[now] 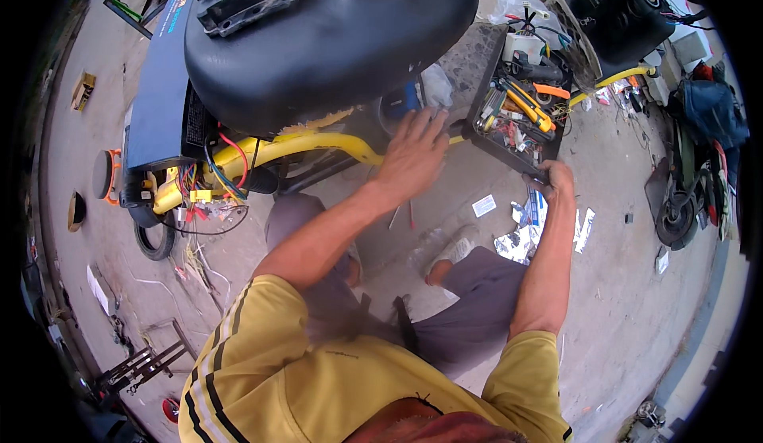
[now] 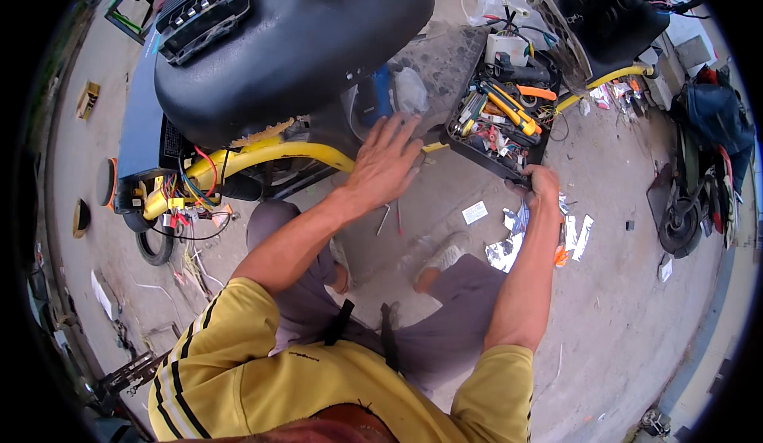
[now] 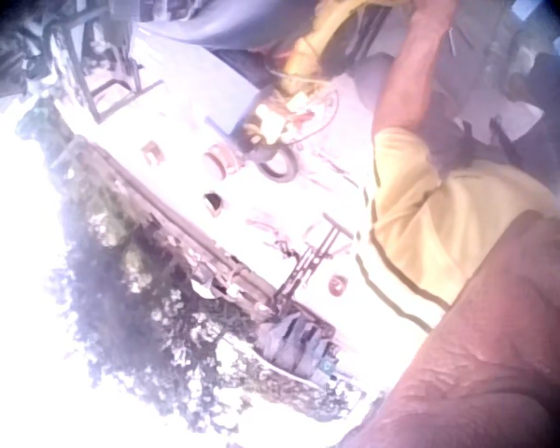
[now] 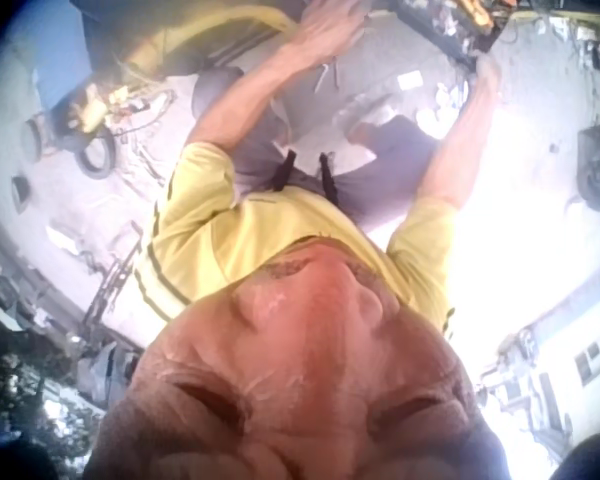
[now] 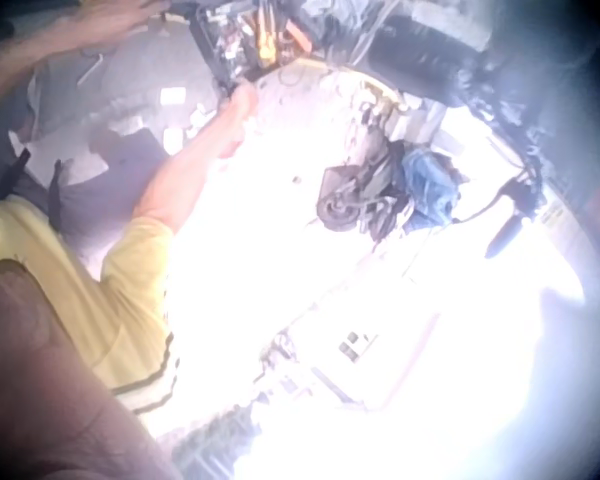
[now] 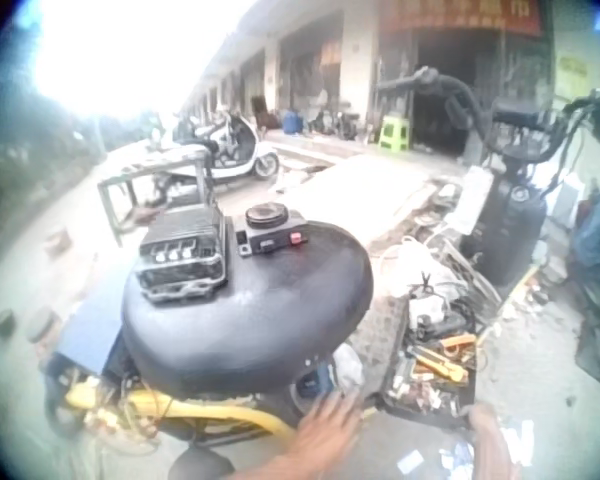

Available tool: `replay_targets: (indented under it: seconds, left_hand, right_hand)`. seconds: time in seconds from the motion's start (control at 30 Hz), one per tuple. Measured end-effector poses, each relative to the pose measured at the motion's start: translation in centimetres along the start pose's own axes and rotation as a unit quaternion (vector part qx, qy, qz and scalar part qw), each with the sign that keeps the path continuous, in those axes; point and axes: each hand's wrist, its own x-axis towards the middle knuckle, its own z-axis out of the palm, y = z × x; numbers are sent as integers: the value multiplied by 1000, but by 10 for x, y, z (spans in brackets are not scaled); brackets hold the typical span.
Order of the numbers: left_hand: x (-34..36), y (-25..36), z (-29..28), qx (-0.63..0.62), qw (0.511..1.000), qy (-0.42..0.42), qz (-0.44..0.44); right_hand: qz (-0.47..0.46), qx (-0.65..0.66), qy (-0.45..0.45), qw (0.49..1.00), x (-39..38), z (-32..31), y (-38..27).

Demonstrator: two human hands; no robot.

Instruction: The person is repairing the wiring of a yellow electric scooter. They connect wires to a yellow terminal block, use a multimeter to test connections, and wrap the wiring with plastic film.

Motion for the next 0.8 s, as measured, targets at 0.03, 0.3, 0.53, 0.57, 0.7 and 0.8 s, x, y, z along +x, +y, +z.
replay_targets:
  seconds: [0.03, 0.3, 0.53, 0.57, 0.7, 0.8]
  left_hand:
    - [2, 3, 3, 1, 1000, -5, 7]
    - [15, 18, 1, -108, 993, 50, -7]
    - [16, 34, 12, -126, 992, 2, -4]
    - [16, 35, 13, -131, 991, -4, -16]
    - [14, 39, 15, -135, 989, -27, -44]
    - [12, 41, 14, -141, 987, -46, -57]
  right_hand:
    - [-12, -7, -4, 1000, -6, 0, -1]
    - [-89, -35, 12, 995, -41, 24, -4]
    - [-163, -37, 48, 985, -40, 32, 29]
    - [-171, -34, 53, 983, -37, 32, 35]
    - [-198, -61, 68, 976, -41, 32, 43]
    - [-234, -75, 76, 966, -41, 32, 46]
